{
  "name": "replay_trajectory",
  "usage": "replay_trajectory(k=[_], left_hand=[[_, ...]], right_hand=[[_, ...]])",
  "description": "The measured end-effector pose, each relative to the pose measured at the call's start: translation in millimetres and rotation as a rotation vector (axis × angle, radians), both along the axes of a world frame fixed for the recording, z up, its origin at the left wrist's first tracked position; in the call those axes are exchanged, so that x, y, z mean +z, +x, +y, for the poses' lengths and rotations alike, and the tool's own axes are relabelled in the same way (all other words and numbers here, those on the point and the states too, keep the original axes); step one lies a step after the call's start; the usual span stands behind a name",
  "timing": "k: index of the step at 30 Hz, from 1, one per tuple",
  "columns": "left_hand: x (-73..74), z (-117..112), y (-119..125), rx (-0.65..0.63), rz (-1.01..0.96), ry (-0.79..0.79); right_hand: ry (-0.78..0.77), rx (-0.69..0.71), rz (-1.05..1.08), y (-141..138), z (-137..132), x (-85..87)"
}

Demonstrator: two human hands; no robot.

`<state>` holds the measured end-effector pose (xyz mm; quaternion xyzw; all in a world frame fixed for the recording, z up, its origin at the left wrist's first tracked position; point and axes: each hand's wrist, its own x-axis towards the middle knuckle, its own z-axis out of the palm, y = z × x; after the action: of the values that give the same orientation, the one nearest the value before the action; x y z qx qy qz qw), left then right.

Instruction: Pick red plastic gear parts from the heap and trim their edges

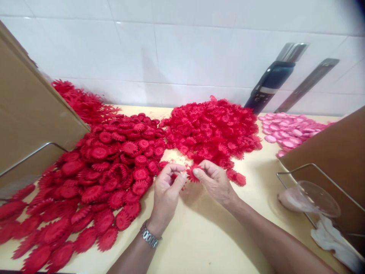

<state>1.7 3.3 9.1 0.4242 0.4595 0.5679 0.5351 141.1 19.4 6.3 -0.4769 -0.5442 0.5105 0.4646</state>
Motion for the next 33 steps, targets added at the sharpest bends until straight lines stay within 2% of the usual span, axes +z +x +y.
replay_trajectory(k=[4, 8, 10, 14, 20, 23, 27, 33], left_hand=[[1.4, -2, 1, 0.009, 0.072, 0.079], [2.2, -1, 2, -0.147, 0.147, 0.091], [0.7, 0, 2, -0.180, 0.165, 0.075], [-2.6, 2, 2, -0.116, 0.045, 0.029], [2.8, 9, -4, 0.105, -0.250, -0.100], [7.2, 11, -5, 0.104, -0.322, -0.145], [8.7, 9, -2, 0.054, -0.301, -0.155], [1.1, 7, -2, 0.067, -0.112, -0.128]], right_hand=[[0.019, -0.002, -0.041, 0, 0, -1.5], [0.022, 0.016, -0.006, 0, 0, -1.7], [0.010, 0.052, 0.055, -1, 0, -1.2], [0.014, 0.123, 0.180, -2, -2, 0.8], [0.055, -0.008, 0.352, 5, 4, 1.0], [0.037, 0.059, 0.343, 9, 6, 0.8], [0.021, 0.133, 0.244, 9, 5, 3.0], [0.005, 0.127, 0.132, 4, 2, 10.8]])
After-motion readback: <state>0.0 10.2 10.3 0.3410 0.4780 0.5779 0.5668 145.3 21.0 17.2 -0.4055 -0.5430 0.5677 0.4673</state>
